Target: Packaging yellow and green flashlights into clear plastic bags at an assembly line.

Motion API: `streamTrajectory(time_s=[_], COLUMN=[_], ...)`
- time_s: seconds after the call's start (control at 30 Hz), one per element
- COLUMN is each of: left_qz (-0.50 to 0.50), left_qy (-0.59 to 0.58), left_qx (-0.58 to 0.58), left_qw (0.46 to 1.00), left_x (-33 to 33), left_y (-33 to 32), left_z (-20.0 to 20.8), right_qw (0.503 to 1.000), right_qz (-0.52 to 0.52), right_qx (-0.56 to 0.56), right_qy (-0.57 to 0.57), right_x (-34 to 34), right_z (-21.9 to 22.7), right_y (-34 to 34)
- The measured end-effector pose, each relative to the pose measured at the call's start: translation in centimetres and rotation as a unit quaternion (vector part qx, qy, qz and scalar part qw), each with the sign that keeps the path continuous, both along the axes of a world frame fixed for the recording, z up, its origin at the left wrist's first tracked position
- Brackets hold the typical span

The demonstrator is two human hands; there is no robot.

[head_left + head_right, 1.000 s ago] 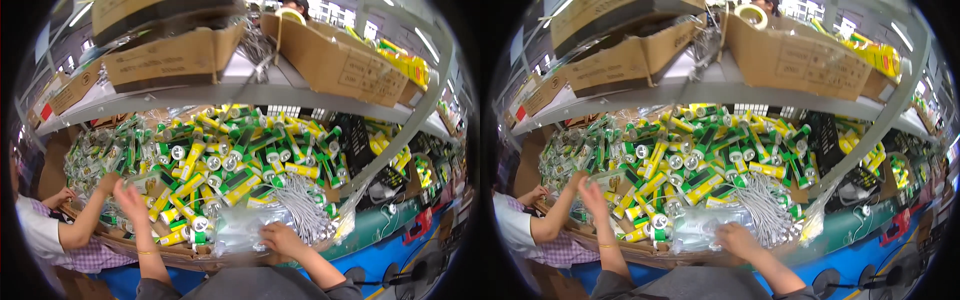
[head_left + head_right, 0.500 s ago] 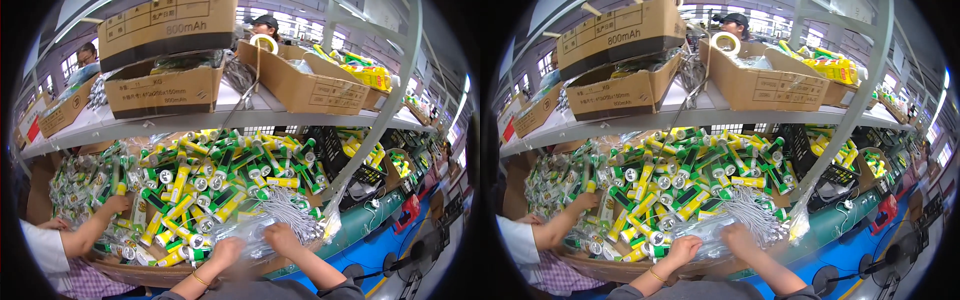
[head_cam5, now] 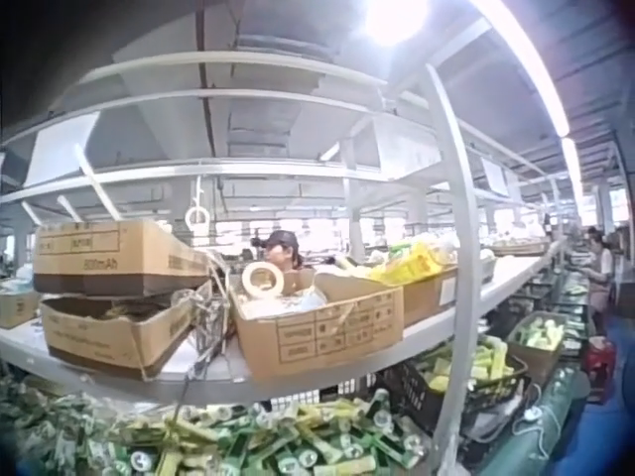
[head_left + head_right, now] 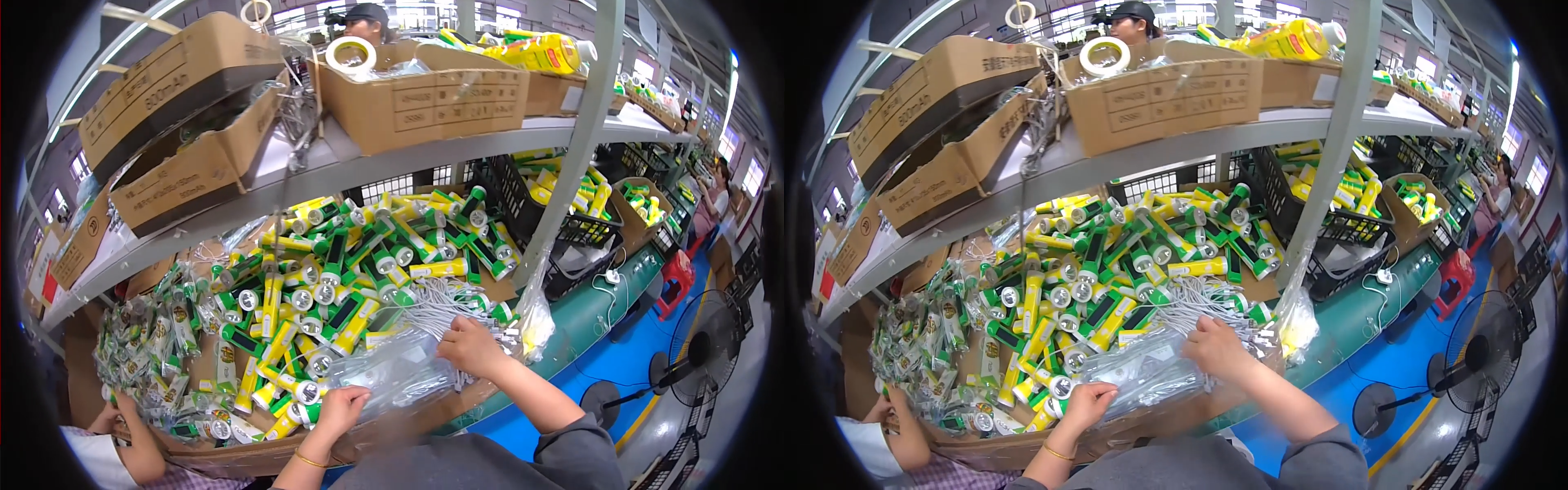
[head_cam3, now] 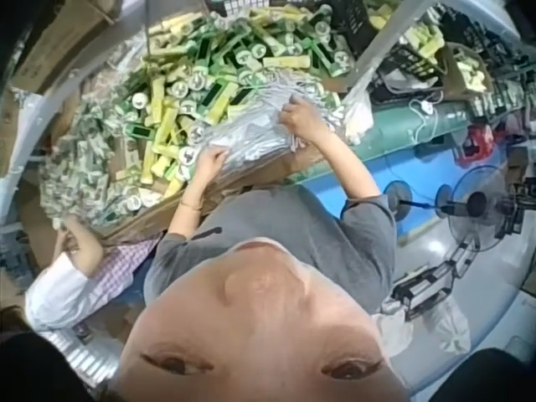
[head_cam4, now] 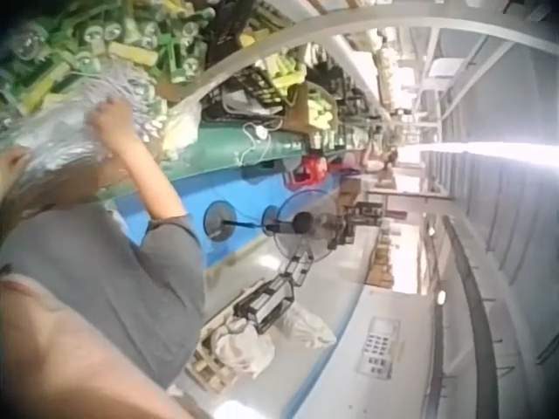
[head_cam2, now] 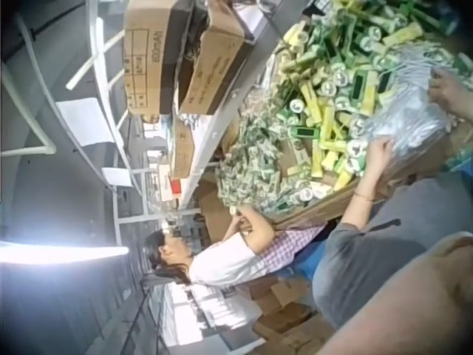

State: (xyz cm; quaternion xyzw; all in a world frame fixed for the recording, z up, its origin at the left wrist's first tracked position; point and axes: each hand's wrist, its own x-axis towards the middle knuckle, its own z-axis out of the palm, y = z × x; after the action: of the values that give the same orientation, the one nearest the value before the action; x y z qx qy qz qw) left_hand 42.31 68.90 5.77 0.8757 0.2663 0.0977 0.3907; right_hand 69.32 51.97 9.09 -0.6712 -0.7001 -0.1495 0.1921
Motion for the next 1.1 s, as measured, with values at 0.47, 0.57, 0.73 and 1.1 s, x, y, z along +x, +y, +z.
streamTrajectory(time_s=[0.47, 0.57, 0.73, 1.1], left_qz=[0.072, 0.148, 0.197, 0.303], left_qy=[-0.130, -0.183, -0.071, 0.011], left_qx=[0.038, -0.264, 0.272, 0.246], left_qw=[0.988, 0.935, 0.939, 0.921], left_x=[9.4, 9.3, 8.6, 4.2], left_y=[-5.1, -5.3, -5.8, -6.8], left_z=[2.4, 0.2, 1.7, 0.1], right_qw=[0.932, 0.919, 0.900, 0.962], right_qz=[0.042, 0.065, 0.096, 0.034], right_qx=[0.019, 0.003, 0.006, -0.149], right_qy=[0.359, 0.388, 0.425, 0.226], right_x=[-1.2, -0.5, 0.5, 1.5], right_z=[-1.1, -1.7, 1.8, 3.9], right_y=[1.0, 1.3, -0.4, 7.1])
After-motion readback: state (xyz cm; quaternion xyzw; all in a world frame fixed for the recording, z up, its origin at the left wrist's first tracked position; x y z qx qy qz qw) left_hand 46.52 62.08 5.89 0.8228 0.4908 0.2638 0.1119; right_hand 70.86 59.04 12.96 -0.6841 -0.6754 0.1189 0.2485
